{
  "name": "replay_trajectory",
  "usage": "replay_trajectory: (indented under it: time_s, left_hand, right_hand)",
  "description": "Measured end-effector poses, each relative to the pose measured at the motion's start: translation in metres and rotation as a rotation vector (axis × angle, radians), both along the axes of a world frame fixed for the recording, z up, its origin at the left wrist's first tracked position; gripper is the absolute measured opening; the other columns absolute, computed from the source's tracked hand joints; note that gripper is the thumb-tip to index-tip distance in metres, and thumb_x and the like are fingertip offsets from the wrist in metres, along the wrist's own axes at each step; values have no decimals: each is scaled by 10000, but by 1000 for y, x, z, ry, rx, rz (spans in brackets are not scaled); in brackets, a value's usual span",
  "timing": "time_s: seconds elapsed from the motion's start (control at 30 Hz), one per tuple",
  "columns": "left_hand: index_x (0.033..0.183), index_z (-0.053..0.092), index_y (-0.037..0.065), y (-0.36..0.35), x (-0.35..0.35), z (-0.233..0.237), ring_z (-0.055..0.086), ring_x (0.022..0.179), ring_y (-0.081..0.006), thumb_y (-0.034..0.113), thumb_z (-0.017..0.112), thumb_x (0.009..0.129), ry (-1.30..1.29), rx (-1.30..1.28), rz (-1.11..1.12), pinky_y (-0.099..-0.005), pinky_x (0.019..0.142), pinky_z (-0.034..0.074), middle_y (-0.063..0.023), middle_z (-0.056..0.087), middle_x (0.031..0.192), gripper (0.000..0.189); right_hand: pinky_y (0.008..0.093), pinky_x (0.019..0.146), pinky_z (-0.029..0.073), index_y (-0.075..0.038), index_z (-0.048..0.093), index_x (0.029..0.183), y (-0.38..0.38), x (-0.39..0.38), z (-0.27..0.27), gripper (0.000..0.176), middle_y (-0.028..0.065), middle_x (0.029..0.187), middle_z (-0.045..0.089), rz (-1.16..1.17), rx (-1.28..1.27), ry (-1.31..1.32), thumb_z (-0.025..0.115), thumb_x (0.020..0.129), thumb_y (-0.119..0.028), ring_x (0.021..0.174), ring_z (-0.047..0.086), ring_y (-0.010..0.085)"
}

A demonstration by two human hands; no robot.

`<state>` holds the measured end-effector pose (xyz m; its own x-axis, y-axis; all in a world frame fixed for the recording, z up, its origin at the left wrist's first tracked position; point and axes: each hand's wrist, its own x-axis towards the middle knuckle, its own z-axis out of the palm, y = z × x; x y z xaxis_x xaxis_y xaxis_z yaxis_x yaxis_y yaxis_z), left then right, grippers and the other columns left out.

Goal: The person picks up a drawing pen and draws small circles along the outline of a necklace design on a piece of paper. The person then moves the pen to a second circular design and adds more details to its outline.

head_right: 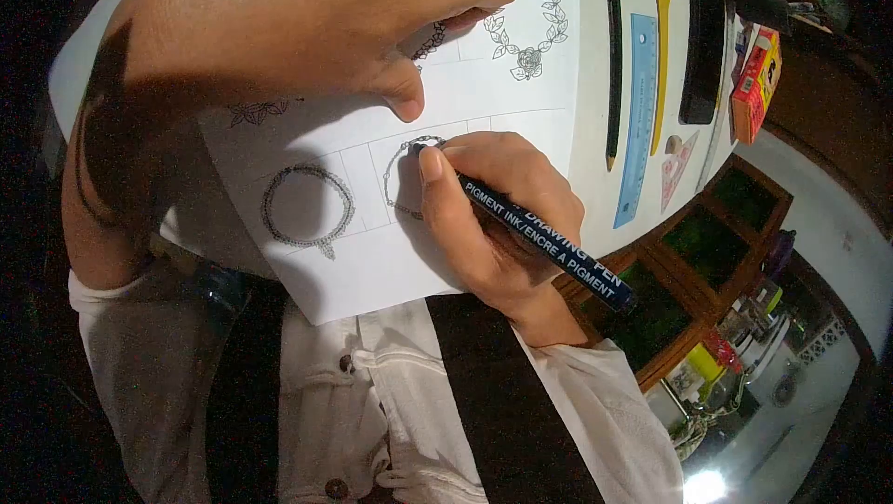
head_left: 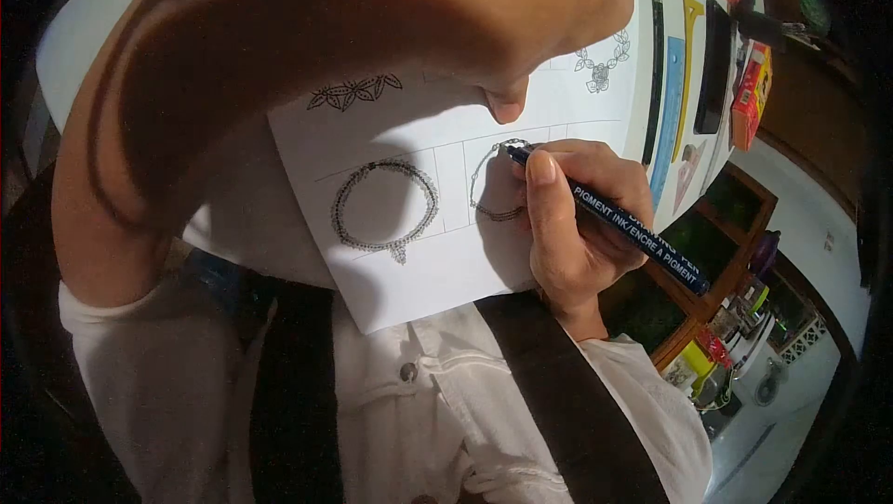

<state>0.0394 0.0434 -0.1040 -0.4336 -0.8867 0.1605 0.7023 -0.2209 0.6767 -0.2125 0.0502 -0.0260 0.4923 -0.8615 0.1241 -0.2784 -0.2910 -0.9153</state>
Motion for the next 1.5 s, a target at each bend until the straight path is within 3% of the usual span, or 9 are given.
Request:
replay_trajectory:
  time_s: [0.07,0.17,0.37,0.83,0.9,1.1,1.17,1.27,1.5]
  left_hand:
    - [1522,324,-48,3,-6,-4,650,1201,-277,199,636,1009,247,36,11,-369,1023,551,-257,626,1304,650]
    - [1529,305,-48,2,2,-4,654,1194,-295,219,624,1015,-30,-4,55,-376,1000,568,-277,617,1303,661]
    - [1535,288,-43,6,-4,-19,651,1200,-301,223,616,1019,231,61,42,-376,997,572,-290,610,1306,667]
    - [1526,326,-38,-1,7,-11,649,1206,-279,187,640,1003,51,26,-27,-366,1008,565,-262,617,1318,651]
    - [1532,314,-34,-1,4,-17,649,1205,-286,195,640,1004,9,-8,-9,-370,1010,564,-269,608,1326,661]
    - [1552,262,-29,12,-12,-7,649,1198,-325,246,637,1008,264,-12,53,-400,1013,564,-298,564,1366,716]
    - [1555,254,-27,14,-18,-5,648,1197,-329,256,630,1012,581,33,39,-413,1013,563,-298,563,1366,719]
    - [1561,240,-18,5,-1,-12,643,1207,-329,267,617,1019,71,-41,27,-414,1018,560,-301,560,1368,719]
    - [1560,240,-19,6,0,-11,637,1223,-308,274,614,1021,155,-1,-16,-392,1029,552,-286,580,1351,719]
  right_hand:
    - [276,564,492,14,623,902,0,-1,1,117,144,772,691,2,13,9,739,892,-1,613,641,166]
    - [276,568,491,16,624,894,0,-1,3,113,143,769,691,2,26,23,737,890,6,617,643,168]
    - [284,586,496,15,630,898,1,-2,1,114,140,778,694,-10,16,0,742,888,-6,630,647,171]
    - [288,595,509,8,627,927,-2,-3,4,113,139,795,698,46,35,24,735,903,-14,643,655,174]
    - [210,506,456,11,579,941,-4,-2,0,95,182,799,706,118,-93,44,674,937,24,557,584,96]
    - [288,599,511,22,630,914,1,-1,3,120,163,810,705,20,32,6,746,888,2,648,665,183]
    - [286,595,511,25,633,908,1,-1,0,118,164,806,706,12,18,1,747,887,2,646,665,182]
    - [282,588,509,30,637,899,2,0,1,112,165,799,707,-1,19,6,746,884,7,644,664,180]
    - [278,586,512,29,637,897,0,2,3,106,163,797,708,23,19,15,742,882,20,640,666,177]
